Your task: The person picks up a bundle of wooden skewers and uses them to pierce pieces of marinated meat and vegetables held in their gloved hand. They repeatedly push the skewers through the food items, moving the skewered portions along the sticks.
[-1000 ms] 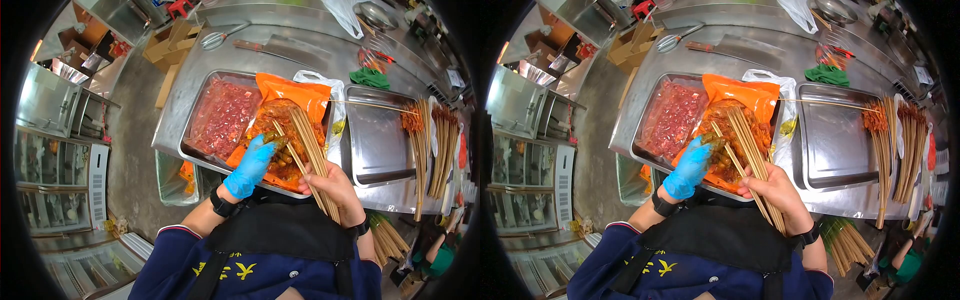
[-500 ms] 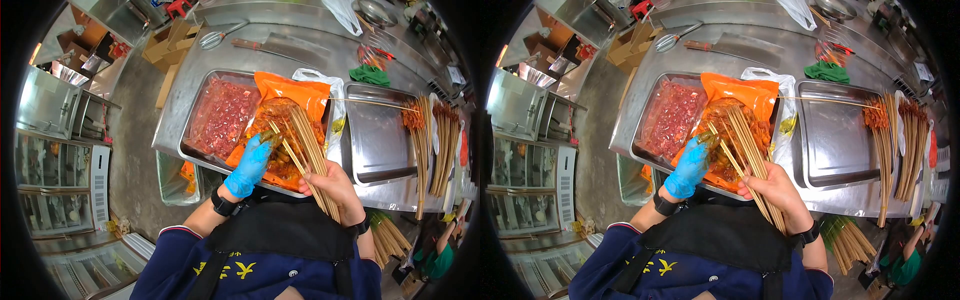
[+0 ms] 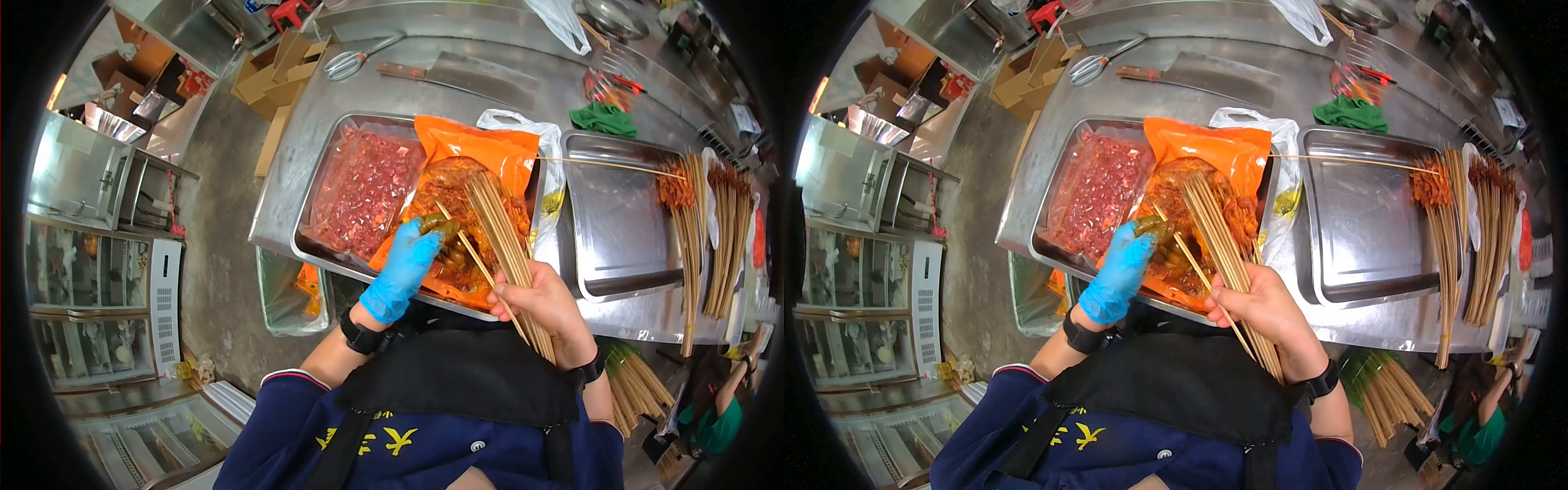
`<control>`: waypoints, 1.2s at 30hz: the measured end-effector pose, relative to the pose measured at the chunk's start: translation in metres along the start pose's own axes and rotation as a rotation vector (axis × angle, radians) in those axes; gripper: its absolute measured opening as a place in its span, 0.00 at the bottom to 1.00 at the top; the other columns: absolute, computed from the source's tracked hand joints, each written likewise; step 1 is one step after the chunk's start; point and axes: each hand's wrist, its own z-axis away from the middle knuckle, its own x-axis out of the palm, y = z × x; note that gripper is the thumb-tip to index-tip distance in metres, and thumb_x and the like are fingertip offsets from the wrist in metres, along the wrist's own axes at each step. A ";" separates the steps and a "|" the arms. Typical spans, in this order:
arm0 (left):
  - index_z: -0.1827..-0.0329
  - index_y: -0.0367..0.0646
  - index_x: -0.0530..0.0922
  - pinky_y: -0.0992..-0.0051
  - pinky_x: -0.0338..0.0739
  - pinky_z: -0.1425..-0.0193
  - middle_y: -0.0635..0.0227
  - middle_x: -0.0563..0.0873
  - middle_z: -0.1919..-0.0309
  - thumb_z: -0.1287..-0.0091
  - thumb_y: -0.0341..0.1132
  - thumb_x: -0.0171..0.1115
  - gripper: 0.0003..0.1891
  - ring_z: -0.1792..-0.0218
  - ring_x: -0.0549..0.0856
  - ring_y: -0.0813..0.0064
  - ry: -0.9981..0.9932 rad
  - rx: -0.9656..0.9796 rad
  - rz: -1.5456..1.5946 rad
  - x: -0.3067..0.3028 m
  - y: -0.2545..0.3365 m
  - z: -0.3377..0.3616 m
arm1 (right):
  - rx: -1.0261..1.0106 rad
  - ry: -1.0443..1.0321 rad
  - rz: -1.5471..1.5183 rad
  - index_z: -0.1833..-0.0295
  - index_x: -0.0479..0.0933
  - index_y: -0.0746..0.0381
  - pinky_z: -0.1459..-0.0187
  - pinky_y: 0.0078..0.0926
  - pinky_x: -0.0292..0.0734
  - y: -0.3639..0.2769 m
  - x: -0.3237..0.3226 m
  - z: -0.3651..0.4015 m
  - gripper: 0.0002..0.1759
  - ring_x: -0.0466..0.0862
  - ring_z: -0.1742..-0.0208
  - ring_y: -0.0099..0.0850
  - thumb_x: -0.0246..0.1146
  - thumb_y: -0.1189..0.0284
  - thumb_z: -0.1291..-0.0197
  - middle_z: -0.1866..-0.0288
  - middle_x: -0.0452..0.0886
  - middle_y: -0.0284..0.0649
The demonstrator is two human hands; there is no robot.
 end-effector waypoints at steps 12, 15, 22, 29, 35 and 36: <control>0.57 0.32 0.75 0.81 0.73 0.62 0.68 0.80 0.66 0.42 0.27 0.55 0.11 0.67 0.77 0.82 0.257 0.070 -0.575 -0.045 -0.001 0.005 | -0.050 0.008 -0.051 0.64 0.71 0.66 0.76 0.17 0.74 0.001 -0.009 0.001 0.06 0.78 0.77 0.23 0.59 0.78 0.47 0.74 0.77 0.39; 0.64 0.35 0.76 0.72 0.74 0.66 0.59 0.81 0.72 0.46 0.33 0.61 0.11 0.71 0.80 0.68 0.333 0.090 -1.012 -0.028 0.006 0.003 | -0.047 0.000 -0.061 0.63 0.71 0.66 0.76 0.17 0.74 0.001 -0.010 0.001 0.06 0.79 0.77 0.24 0.60 0.78 0.47 0.74 0.77 0.39; 0.66 0.37 0.77 0.64 0.74 0.68 0.51 0.80 0.71 0.49 0.38 0.62 0.14 0.71 0.80 0.55 0.321 0.137 -1.458 -0.033 -0.005 -0.018 | -0.042 -0.014 -0.036 0.63 0.72 0.66 0.76 0.17 0.75 0.002 -0.011 -0.001 0.06 0.79 0.77 0.24 0.60 0.77 0.46 0.74 0.77 0.39; 0.58 0.35 0.76 0.76 0.74 0.56 0.67 0.81 0.66 0.41 0.32 0.50 0.12 0.64 0.80 0.73 0.225 0.051 -0.140 -0.049 0.010 -0.007 | -0.034 -0.036 -0.020 0.63 0.72 0.65 0.76 0.17 0.75 0.002 -0.009 -0.003 0.06 0.79 0.77 0.24 0.60 0.77 0.46 0.73 0.78 0.39; 0.53 0.35 0.73 0.73 0.75 0.53 0.64 0.80 0.60 0.36 0.32 0.45 0.14 0.60 0.80 0.72 0.158 0.116 0.225 -0.047 0.011 -0.015 | -0.017 -0.023 -0.003 0.63 0.71 0.65 0.76 0.17 0.76 0.002 -0.010 -0.004 0.06 0.80 0.77 0.25 0.60 0.77 0.47 0.73 0.78 0.39; 0.53 0.35 0.73 0.73 0.75 0.53 0.64 0.80 0.60 0.36 0.32 0.45 0.14 0.60 0.80 0.72 0.154 0.115 0.224 -0.045 0.013 -0.015 | -0.018 -0.023 -0.006 0.63 0.71 0.65 0.76 0.17 0.76 0.003 -0.010 -0.004 0.06 0.80 0.77 0.25 0.60 0.77 0.47 0.73 0.78 0.39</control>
